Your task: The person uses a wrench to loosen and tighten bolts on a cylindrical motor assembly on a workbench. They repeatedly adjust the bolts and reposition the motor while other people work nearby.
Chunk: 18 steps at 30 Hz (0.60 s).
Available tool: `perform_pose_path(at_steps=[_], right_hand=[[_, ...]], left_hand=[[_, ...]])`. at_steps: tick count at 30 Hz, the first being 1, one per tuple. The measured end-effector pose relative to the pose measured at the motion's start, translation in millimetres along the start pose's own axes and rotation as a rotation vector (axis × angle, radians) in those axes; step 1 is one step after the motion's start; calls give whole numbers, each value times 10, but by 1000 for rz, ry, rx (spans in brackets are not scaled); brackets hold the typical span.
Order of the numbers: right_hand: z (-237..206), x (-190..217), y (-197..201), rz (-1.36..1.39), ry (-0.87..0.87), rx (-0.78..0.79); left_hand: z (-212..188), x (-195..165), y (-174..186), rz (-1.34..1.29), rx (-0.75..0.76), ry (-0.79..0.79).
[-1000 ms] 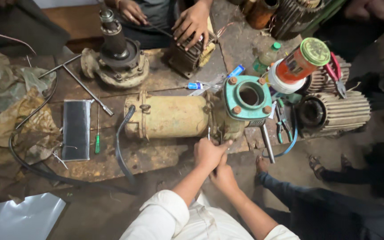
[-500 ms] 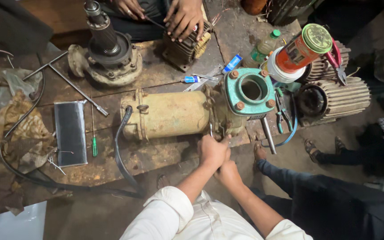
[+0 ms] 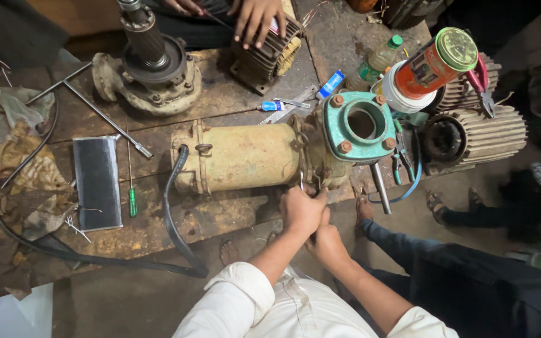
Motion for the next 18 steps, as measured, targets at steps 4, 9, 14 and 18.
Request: perform_pose_path(at_steps=[4, 9, 14, 18], right_hand=[[-16, -19, 0, 5, 51, 16], [-28, 69, 65, 10, 0, 36], [-137, 186, 413, 19, -159, 262], [-175, 281, 644, 30, -62, 230]], left_hand=[[6, 9, -10, -12, 7, 15], [-15, -25, 29, -39, 6, 14], [-83, -40, 75, -70, 49, 5], [-145, -76, 48, -225, 98, -129]])
Point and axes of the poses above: each hand's wrist, its own z-axis towards the middle knuckle, its own y-axis out of the back of the hand, x = y × z, the point moved 2 cm from there along z, towards the middle knuckle, and after that the axes turned 6 degrees about y, right-handed, at the moved point
